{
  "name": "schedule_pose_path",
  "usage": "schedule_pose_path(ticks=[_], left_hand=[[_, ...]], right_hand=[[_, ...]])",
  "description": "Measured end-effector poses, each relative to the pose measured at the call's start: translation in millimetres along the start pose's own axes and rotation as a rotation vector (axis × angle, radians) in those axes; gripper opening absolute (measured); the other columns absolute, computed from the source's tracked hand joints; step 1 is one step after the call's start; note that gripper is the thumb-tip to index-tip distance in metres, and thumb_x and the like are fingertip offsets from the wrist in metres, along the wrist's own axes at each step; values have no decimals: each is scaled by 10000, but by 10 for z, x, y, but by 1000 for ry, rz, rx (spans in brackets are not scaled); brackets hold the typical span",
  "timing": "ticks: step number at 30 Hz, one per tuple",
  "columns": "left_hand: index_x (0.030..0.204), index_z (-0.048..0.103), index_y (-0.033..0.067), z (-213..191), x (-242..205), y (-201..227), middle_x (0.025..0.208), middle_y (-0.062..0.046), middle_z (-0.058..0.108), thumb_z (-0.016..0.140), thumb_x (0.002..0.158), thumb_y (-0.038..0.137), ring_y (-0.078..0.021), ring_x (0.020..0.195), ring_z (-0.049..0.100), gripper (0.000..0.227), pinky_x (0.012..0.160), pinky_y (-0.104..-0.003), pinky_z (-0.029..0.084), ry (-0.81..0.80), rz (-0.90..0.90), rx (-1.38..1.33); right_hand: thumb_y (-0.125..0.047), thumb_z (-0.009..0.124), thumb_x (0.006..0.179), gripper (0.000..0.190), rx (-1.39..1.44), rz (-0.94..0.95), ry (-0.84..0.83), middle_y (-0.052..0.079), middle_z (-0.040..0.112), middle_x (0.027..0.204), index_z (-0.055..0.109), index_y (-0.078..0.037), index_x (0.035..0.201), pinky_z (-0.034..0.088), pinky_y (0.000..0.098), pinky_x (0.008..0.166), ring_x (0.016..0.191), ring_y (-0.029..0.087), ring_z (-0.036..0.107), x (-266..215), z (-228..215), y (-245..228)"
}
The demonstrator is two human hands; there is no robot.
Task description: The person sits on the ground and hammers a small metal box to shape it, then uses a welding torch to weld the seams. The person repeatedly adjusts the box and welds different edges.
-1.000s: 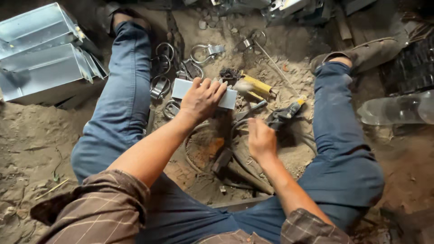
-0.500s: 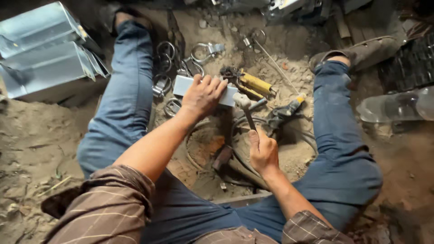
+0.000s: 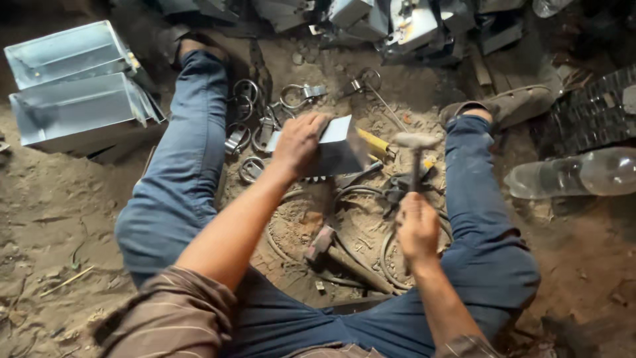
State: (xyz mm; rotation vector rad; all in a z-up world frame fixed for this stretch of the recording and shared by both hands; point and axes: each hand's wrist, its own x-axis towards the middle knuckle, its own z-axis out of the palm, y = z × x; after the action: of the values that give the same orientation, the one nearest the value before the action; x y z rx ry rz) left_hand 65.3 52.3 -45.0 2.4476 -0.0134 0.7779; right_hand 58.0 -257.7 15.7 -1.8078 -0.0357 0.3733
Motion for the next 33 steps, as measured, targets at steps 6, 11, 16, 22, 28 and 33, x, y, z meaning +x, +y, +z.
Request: schedule_pose_path(ticks=[6, 11, 16, 22, 28, 33], left_hand=[[1248, 657, 63, 617, -342, 128, 1246, -154, 684, 670, 906, 163, -346, 1198, 637, 357, 1047, -401, 480, 384, -346, -449], [1272, 653, 63, 863, -636, -107, 1254, -157, 701, 646, 918, 134, -339, 1217, 670, 360, 1061, -396, 511, 369, -291, -562], [1218, 655, 64, 956, -660, -115, 1192, -176, 698, 638, 878, 107, -386, 1175, 665, 343, 1036, -406, 524, 365, -235, -546], [1240, 648, 48, 1016, -602, -310, 1226, -197, 686, 625, 916, 114, -404, 1191, 649, 331, 1051, -434, 509, 431, -215, -460], [1258, 634, 31, 1302, -722, -310, 1235, -196, 681, 605, 922, 111, -394, 1190, 652, 346, 1060, -442, 509, 450, -168, -406], [1194, 657, 36, 1258, -740, -373, 1196, -200, 690, 606, 895, 99, -402, 1160, 646, 309, 1018, -447, 513, 471, -118, -408]], right_hand=[[-451, 424, 1073, 423, -41, 31, -111, -40, 425, 620, 516, -102, 852, 302, 250, 385, 462, 60, 369, -173, -28, -685], [-495, 401, 1057, 507, -254, -31, -201, -38, 458, 616, 586, -83, 824, 309, 259, 387, 463, 70, 395, -251, 19, -1091], [-333, 399, 1143, 399, -657, -757, -148, 98, 525, 733, 587, -45, 943, 375, 392, 584, 617, 262, 482, 29, 429, -1024], [-278, 432, 1099, 386, -988, -760, -291, 212, 650, 803, 651, -27, 904, 454, 538, 656, 748, 445, 611, 341, 695, -958], [-346, 436, 1059, 403, -1040, -490, -255, 229, 692, 887, 696, -56, 957, 469, 550, 717, 848, 468, 638, 303, 718, -1119], [-339, 437, 1076, 386, -974, -556, -219, 230, 686, 931, 691, -54, 1017, 480, 534, 740, 891, 465, 637, 341, 817, -1160]])
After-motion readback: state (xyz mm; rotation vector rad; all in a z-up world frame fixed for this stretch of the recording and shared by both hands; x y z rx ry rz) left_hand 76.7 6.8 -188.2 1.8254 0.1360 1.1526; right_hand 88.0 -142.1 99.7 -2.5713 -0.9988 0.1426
